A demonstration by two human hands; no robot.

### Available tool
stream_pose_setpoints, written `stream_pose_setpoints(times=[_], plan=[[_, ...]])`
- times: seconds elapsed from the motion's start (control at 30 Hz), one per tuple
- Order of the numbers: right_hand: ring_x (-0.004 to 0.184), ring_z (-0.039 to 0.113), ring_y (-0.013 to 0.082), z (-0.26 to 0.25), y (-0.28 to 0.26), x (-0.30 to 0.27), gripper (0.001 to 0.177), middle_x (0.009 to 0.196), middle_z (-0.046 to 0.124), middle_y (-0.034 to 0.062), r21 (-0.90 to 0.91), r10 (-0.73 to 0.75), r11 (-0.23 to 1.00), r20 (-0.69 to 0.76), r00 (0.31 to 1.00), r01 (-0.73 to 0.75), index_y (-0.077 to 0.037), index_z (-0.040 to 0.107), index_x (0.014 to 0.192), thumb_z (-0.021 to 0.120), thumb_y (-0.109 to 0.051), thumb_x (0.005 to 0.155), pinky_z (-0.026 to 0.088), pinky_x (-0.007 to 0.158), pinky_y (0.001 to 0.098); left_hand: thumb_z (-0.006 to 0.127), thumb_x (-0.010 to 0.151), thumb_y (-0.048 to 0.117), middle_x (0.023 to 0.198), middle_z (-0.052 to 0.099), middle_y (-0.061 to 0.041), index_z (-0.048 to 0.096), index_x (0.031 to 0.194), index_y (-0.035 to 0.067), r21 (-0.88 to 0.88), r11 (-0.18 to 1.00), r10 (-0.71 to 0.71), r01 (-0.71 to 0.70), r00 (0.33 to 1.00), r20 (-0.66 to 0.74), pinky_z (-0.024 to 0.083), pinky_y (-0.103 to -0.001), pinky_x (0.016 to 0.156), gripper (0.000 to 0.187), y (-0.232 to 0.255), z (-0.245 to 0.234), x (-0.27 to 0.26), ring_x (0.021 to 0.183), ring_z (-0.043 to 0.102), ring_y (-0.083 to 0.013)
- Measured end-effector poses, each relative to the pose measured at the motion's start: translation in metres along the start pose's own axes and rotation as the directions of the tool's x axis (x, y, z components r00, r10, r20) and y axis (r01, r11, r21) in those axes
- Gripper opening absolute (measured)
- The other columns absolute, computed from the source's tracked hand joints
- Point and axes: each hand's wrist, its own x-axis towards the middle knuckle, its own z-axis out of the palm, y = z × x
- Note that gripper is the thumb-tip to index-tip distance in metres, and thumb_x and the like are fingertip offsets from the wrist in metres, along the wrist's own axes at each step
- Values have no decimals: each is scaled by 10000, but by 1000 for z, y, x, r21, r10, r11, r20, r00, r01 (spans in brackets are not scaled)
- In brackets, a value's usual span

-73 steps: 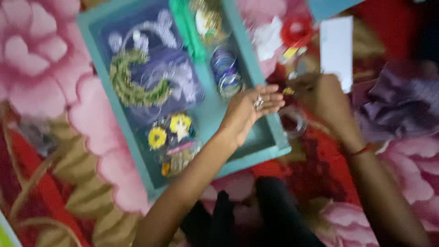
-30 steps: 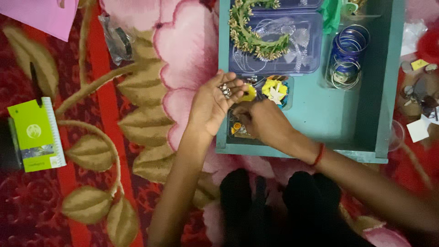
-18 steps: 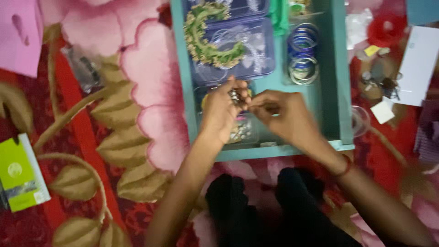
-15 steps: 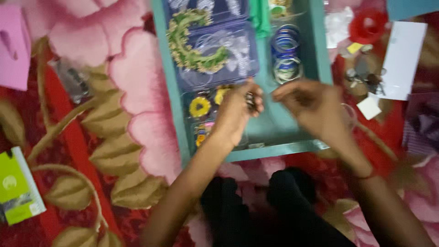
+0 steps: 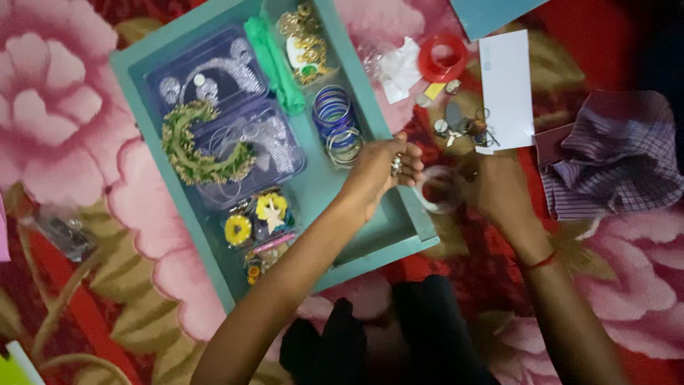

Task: The person sorts through a drawer containing various jewelry items, including necklaces, bracelets, and rings. They pick up and examine several pieces, such as a star-shaped necklace and a yellow flower hair accessory, before placing them back into the drawer.

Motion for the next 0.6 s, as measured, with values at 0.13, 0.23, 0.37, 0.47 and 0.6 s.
stream_pose_setpoints(times=[0.13,0.23,0.37,0.47,0.6], plan=[[760,727,367,-9,-4,17,290,839,742,216,126,140,979,163,977,-161,-4,779,919,830,-269,811,563,727,476,524,1025,221,790,699,-117,680,943,-17,7,999,35,-35,999,-29,563,-350,647,296,22,3,20,690,692,-223],[770,710,396,-17,-15,23,238,846,739,223,52,203,975,173,964,-214,-70,799,1000,797,-259,856,552,729,495,506,1033,221,827,708,-124,672,980,-25,36,998,49,-47,997,-56,574,-357,683,301,36,6,28,728,708,-232],[875,710,365,-5,-27,43,186,1004,754,172,337,-66,940,3,998,61,-64,780,1038,712,-136,882,560,781,456,456,1045,255,896,734,-153,666,1037,-48,57,998,23,-18,995,-95,602,-373,766,369,50,10,33,813,748,-260],[903,681,405,22,-33,62,263,1075,717,200,283,-179,944,2,984,171,1,724,1052,748,-131,826,537,771,484,455,1027,180,983,757,-187,670,1108,-71,25,999,24,-22,997,-70,613,-380,858,340,59,8,28,897,762,-288],[956,672,415,53,-29,74,227,1060,683,197,185,-240,954,-2,971,236,-9,706,1030,686,-35,806,543,808,488,396,1041,215,1015,751,-200,658,1140,-73,14,1000,29,-28,994,-106,605,-389,873,402,70,2,8,918,761,-291]])
